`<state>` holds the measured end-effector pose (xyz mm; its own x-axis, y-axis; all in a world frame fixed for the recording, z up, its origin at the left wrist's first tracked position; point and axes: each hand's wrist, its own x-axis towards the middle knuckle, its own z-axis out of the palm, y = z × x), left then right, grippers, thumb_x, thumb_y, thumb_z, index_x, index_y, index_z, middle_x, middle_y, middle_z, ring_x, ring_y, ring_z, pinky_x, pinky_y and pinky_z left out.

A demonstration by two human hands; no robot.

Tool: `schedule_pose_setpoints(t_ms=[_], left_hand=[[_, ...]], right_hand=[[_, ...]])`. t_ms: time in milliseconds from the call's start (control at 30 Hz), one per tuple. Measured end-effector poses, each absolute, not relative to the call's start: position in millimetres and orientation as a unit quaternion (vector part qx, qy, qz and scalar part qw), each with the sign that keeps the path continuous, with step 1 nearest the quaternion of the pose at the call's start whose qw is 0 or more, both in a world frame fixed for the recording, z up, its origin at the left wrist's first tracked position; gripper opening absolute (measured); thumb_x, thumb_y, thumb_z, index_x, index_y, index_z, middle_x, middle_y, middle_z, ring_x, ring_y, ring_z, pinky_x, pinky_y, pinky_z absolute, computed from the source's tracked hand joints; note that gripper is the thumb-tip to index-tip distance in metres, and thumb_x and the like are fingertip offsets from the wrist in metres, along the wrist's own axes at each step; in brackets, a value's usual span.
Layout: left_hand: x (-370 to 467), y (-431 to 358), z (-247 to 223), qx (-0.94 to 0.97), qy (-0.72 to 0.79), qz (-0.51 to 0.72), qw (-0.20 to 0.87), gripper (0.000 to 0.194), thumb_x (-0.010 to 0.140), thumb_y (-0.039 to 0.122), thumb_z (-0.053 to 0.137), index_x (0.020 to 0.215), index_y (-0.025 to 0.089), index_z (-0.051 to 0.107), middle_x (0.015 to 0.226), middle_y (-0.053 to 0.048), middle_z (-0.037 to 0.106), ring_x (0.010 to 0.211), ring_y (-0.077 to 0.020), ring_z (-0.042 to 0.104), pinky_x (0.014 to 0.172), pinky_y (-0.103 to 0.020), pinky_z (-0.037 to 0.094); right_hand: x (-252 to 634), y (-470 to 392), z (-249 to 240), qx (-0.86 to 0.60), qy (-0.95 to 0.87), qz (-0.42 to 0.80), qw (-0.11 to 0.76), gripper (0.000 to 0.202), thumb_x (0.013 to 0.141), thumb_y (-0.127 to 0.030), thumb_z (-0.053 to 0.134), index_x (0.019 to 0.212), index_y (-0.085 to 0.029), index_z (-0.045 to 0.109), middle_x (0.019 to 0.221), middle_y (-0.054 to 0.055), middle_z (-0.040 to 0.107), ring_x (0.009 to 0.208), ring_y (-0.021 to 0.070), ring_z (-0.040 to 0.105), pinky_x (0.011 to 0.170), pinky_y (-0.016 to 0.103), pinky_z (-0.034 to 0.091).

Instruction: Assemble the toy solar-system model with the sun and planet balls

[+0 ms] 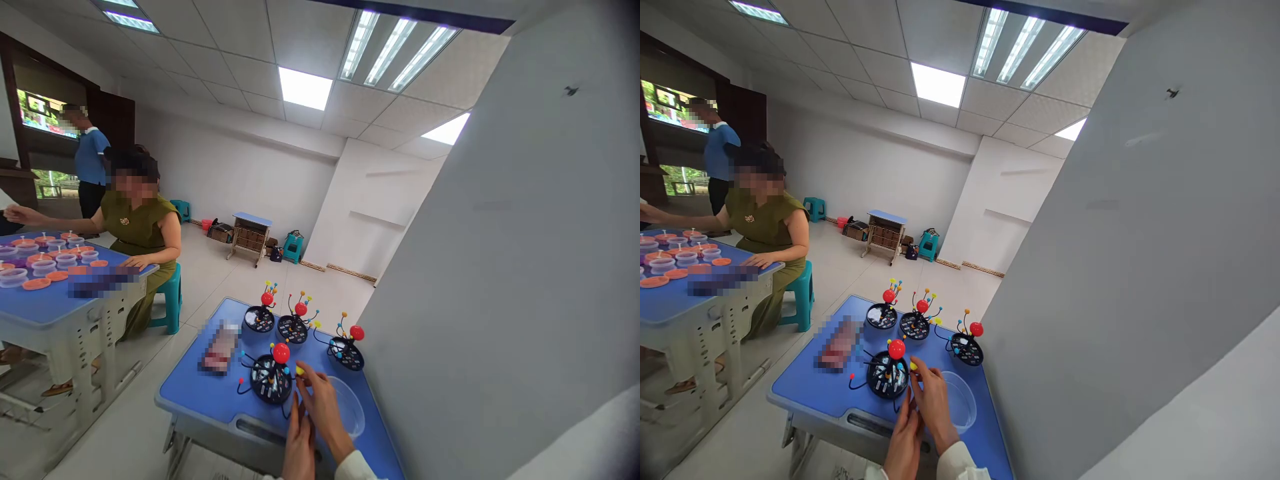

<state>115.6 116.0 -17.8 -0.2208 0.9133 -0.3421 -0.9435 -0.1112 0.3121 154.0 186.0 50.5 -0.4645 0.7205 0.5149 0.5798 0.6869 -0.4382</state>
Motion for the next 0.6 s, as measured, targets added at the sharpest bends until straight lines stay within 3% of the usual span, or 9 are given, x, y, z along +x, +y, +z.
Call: schedule_pose_setpoints(t_ms=[67,200,333,467,600], left_hand=[[122,130,0,-0.059,0.218,0.753,0.618,0.052,0.078,0.027,0.071,0.128,0.029,0.058,0.124,-0.009,0.071,0.114,-0.0257,0.068,0.094,-0.036,0.055],[117,154,20,-0.119,0.212,0.786,0.568,0.015,0.091,0.017,0.057,0.099,0.022,0.068,0.088,-0.005,0.077,0.078,-0.0155,0.075,0.072,-0.024,0.058],[106,168,18,-0.131,0.216,0.793,0.555,0.012,0.09,0.019,0.064,0.079,0.018,0.067,0.077,-0.003,0.074,0.066,-0.0117,0.072,0.059,-0.018,0.055],[103,171,11,-0.132,0.227,0.788,0.557,0.013,0.079,0.018,0.078,0.076,0.017,0.066,0.069,0.0,0.07,0.055,-0.0092,0.067,0.052,-0.017,0.05],[103,169,5,-0.131,0.238,0.779,0.565,0.017,0.075,0.017,0.082,0.077,0.018,0.065,0.069,0.004,0.069,0.053,-0.0062,0.063,0.049,-0.015,0.043]], right_hand=[[155,185,57,-0.385,-0.854,0.108,0.333,0.031,0.096,-0.033,0.046,0.116,-0.029,0.069,0.088,0.004,0.082,0.08,0.0239,0.074,0.086,0.038,0.053],[159,186,71,-0.381,-0.861,0.132,0.309,0.037,0.099,-0.041,0.04,0.115,-0.03,0.071,0.088,0.007,0.08,0.085,0.0259,0.074,0.091,0.041,0.049],[163,192,79,-0.36,-0.869,0.135,0.311,0.033,0.097,-0.039,0.044,0.108,-0.03,0.074,0.104,0.008,0.079,0.095,0.0269,0.072,0.09,0.041,0.048],[165,198,85,-0.352,-0.874,0.147,0.302,0.025,0.092,-0.037,0.055,0.103,-0.03,0.076,0.093,0.004,0.08,0.088,0.0247,0.074,0.09,0.04,0.047],[166,202,88,-0.346,-0.877,0.166,0.289,0.02,0.09,-0.037,0.06,0.096,-0.031,0.077,0.094,0.003,0.081,0.087,0.0239,0.073,0.093,0.04,0.046]])
